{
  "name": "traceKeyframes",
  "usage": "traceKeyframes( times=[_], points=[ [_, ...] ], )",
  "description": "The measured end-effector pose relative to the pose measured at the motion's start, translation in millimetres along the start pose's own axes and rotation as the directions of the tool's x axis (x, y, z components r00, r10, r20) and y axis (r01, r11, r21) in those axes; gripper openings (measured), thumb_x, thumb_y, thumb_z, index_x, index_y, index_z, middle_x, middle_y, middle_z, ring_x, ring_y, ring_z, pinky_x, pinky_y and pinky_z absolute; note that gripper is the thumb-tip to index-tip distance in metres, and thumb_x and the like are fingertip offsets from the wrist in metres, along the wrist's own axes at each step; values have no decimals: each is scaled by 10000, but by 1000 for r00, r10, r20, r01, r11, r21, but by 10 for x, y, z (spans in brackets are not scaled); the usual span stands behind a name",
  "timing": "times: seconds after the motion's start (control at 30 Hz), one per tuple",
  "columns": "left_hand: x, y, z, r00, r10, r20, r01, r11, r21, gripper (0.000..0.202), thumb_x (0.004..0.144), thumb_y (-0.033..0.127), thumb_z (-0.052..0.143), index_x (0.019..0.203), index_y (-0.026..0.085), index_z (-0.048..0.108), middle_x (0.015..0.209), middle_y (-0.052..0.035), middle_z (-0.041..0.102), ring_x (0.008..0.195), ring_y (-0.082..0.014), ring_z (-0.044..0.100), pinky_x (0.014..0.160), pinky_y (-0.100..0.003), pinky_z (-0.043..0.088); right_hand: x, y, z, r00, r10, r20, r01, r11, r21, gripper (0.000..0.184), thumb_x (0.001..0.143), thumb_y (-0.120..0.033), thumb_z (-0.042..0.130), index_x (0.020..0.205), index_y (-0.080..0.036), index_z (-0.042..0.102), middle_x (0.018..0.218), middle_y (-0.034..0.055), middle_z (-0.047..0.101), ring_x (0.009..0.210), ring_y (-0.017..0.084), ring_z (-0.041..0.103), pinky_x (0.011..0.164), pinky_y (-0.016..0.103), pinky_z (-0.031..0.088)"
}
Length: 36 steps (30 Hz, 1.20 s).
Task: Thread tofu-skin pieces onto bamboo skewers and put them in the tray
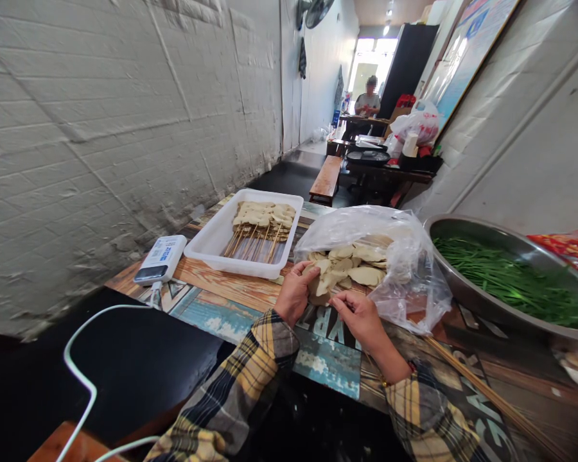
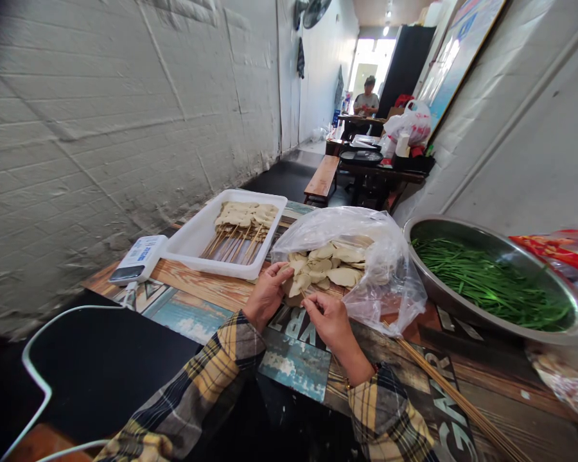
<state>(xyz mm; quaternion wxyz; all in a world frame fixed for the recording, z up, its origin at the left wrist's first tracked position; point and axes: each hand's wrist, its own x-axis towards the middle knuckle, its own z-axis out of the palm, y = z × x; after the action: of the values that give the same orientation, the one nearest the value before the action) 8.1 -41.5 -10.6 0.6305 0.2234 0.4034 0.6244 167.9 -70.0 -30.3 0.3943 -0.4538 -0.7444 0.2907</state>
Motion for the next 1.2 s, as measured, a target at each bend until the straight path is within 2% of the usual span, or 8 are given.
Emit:
traceKeyframes(
  times=[0.07, 0.17, 0.33, 0.53, 1.2],
  points=[
    [-3, -6, 7, 1000, 5, 1, -5, 1000, 6, 442, 488, 306, 868, 816, 170, 604, 711, 21, 665, 582, -102, 588, 565, -222, 433, -16, -12, 1, 995, -83, -47, 76, 988, -134, 273, 915, -321, 519, 733, -187, 673, 668, 30, 681, 635, 178, 629, 599, 269, 443],
    [-9, -13, 23, 999, 32, 8, -33, 999, 38, 423, 498, 308, 860, 796, 166, 596, 684, 30, 651, 569, -97, 576, 566, -219, 428, -43, -31, 11, 983, -170, -73, 140, 943, -301, 274, 931, -271, 492, 723, -193, 653, 657, 41, 666, 631, 183, 621, 608, 275, 426],
    [-7, -33, 44, 997, 63, 48, -68, 993, 96, 387, 538, 333, 842, 789, 157, 606, 671, 31, 637, 558, -94, 560, 558, -216, 416, -69, -44, 29, 969, -235, -81, 179, 887, -425, 276, 941, -212, 466, 725, -192, 636, 649, 48, 648, 613, 184, 612, 594, 278, 400],
    [10, -63, 62, 995, 77, 59, -83, 991, 108, 391, 530, 357, 855, 768, 155, 619, 688, 22, 641, 567, -91, 560, 569, -217, 424, -65, -46, 28, 963, -251, -95, 190, 888, -419, 261, 929, -181, 486, 705, -196, 621, 634, 46, 640, 596, 179, 605, 582, 271, 384],
    [-35, -135, 158, 986, 52, 157, -64, 995, 76, 362, 555, 327, 863, 777, 144, 643, 726, -5, 665, 609, -97, 575, 600, -213, 441, -27, -42, -9, 968, -208, -138, 143, 916, -374, 289, 953, -239, 442, 722, -200, 611, 654, 43, 651, 621, 172, 614, 607, 267, 406]
  ],
)
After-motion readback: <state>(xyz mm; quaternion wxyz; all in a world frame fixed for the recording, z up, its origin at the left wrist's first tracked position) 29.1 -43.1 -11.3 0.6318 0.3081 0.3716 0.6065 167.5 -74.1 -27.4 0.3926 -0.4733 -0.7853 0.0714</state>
